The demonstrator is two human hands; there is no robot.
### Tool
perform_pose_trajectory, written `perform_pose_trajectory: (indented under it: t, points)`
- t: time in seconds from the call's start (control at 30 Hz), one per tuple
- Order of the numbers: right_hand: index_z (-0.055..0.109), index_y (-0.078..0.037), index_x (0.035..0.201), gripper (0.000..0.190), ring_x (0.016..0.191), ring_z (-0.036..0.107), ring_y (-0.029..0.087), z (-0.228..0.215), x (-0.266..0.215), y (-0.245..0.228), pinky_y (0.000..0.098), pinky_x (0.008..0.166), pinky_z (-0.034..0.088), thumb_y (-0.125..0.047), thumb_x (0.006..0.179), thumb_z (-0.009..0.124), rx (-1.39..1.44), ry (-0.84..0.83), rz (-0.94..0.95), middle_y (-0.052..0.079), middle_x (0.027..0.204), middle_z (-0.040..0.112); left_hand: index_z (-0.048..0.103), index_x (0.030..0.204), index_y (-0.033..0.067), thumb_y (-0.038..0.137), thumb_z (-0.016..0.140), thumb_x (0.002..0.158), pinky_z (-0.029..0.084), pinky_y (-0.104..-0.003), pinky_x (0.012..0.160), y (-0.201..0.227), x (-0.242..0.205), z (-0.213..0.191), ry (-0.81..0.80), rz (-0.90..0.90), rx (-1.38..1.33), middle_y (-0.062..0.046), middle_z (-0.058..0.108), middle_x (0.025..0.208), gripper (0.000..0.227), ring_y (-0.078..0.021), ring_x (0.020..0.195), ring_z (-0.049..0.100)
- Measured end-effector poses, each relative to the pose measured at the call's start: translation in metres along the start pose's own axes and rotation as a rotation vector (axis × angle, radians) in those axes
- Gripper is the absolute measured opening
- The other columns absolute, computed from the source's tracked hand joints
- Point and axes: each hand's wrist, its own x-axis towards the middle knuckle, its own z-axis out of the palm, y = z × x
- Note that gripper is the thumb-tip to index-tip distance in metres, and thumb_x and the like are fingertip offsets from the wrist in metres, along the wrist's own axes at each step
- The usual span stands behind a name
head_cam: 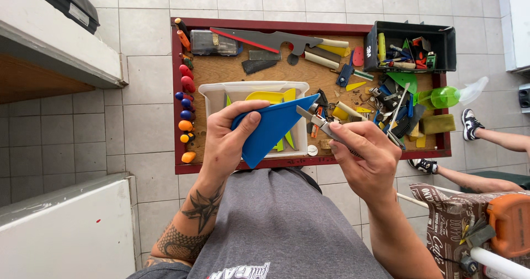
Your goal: The person picks up several plastic scraper parts from a workbench and a bin, then uses a sanding block to smooth the edges of a blue triangular piece. The person handles the parts one at a time, placing them back into the bin after sanding.
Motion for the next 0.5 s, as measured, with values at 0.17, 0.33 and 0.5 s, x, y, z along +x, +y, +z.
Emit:
perform_pose_trajectory:
  t: [0.17,0.33,0.5]
  points:
    - [0.081,-0.001,0.109,0.02,0.073,0.069,0.028,-0.005,0.001,0.0,0.0382,0.068,0.056,-0.002,0.088,0.08,-0.055,-0.004,-0.007,0.018,0.088,0.072,0.079,0.114,0.0092,0.022,0.068,0.098,0.061,-0.034,0.074,0.004,0.0,-0.002,-0.025,0.039,0.074,-0.009,0.07,0.084,0.023,-0.017,0.08,0.063]
    - [0.081,0.001,0.106,0.018,0.073,0.069,0.026,-0.008,0.0,0.003,0.0376,0.068,0.056,0.0,0.088,0.08,-0.075,0.021,-0.015,0.017,0.087,0.073,0.08,0.112,0.0094,0.02,0.069,0.097,0.062,-0.034,0.073,0.008,-0.002,-0.002,-0.034,0.05,0.135,-0.009,0.07,0.083,0.022,-0.0165,0.08,0.063]
    - [0.08,0.005,0.109,0.018,0.075,0.068,0.028,-0.019,0.0,0.017,0.0406,0.066,0.055,0.003,0.092,0.077,-0.1,0.061,-0.041,0.022,0.087,0.071,0.08,0.109,0.0083,0.019,0.069,0.097,0.057,-0.027,0.068,0.016,-0.004,-0.001,-0.049,0.049,0.1,-0.005,0.066,0.075,0.02,-0.0117,0.077,0.058]
